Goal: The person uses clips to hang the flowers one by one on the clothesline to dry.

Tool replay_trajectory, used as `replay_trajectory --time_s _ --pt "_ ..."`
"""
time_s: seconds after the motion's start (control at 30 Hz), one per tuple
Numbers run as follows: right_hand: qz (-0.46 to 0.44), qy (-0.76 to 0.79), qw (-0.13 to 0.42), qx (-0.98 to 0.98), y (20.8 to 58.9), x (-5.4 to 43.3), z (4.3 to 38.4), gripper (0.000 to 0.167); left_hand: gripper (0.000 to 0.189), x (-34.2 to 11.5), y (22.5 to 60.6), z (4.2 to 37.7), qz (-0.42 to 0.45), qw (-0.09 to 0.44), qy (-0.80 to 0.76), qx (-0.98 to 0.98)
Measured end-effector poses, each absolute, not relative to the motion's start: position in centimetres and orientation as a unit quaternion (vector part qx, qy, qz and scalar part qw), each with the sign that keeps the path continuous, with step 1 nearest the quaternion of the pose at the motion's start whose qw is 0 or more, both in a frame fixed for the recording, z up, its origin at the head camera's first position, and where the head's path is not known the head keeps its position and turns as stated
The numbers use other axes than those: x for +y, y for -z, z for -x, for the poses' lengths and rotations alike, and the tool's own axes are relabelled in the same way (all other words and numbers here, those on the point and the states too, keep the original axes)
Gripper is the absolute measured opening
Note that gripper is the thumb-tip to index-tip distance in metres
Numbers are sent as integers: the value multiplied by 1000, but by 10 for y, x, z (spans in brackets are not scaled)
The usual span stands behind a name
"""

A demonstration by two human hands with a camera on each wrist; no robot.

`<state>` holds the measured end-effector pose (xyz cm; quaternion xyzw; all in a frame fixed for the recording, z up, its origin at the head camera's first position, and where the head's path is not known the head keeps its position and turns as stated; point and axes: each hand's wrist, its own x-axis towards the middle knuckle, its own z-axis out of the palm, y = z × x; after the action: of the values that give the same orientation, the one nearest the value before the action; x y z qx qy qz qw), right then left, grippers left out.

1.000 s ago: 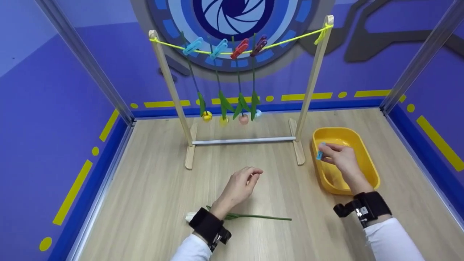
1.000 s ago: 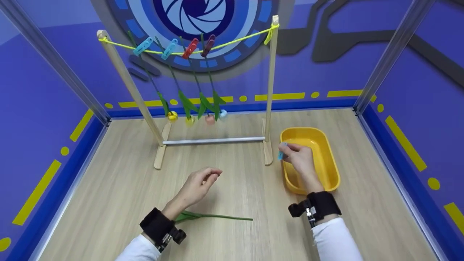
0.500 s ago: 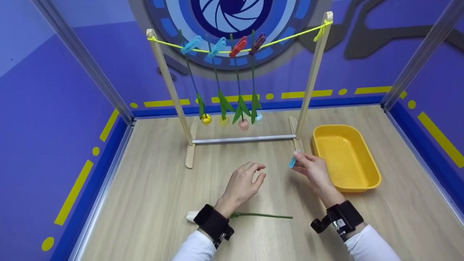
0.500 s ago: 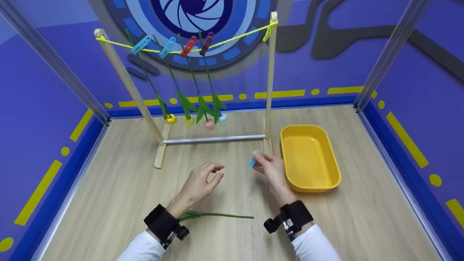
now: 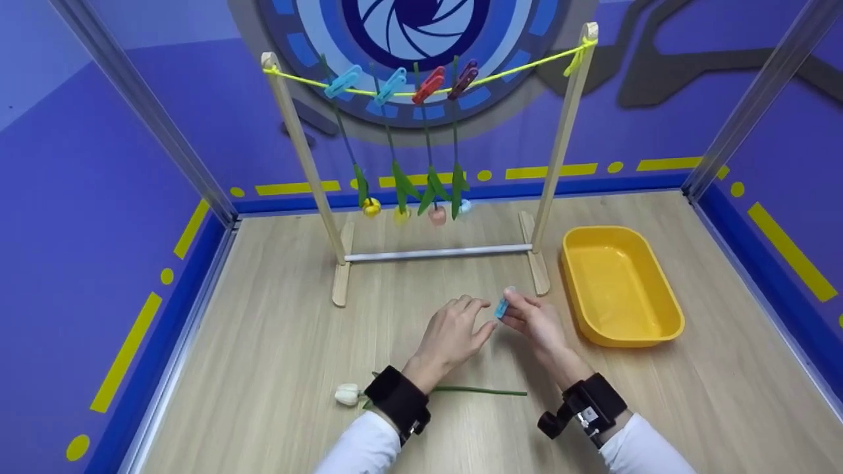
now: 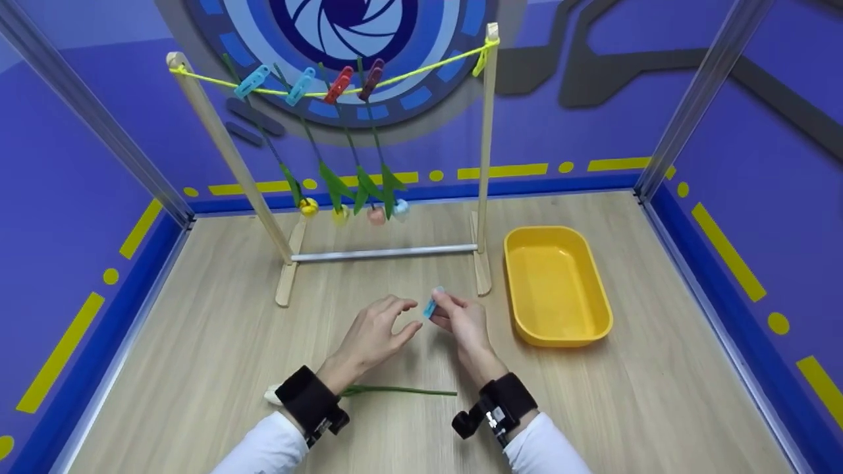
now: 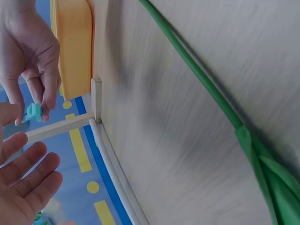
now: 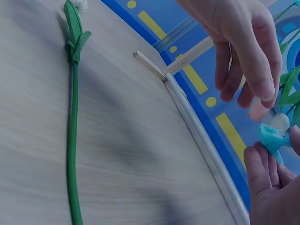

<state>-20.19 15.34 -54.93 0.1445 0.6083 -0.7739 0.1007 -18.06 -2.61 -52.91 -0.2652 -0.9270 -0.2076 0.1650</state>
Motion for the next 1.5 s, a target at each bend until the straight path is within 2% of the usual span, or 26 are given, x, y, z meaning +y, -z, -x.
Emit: replay_trajectory --time_s 0.37,0.6,0.97,1.17,1.33,1.5 --pt "-172 794 91 576 555 137 196 32 40 -20 541 186 265 202 152 -930" --pt "-169 811 87 554 558 134 191 33 30 -21 547 183 272 239 136 -922" --pt "-178 797 86 570 561 133 184 43 18 -20 549 179 272 255 123 -920" --pt "-158 785 118 587 557 141 187 48 15 -27 545 183 275 252 133 -918" --pt "-145 767 157 605 555 154 189 63 15 -38 540 187 293 237 125 -918" --pt "-86 737 208 637 552 172 194 73 16 -46 534 191 327 205 124 -914"
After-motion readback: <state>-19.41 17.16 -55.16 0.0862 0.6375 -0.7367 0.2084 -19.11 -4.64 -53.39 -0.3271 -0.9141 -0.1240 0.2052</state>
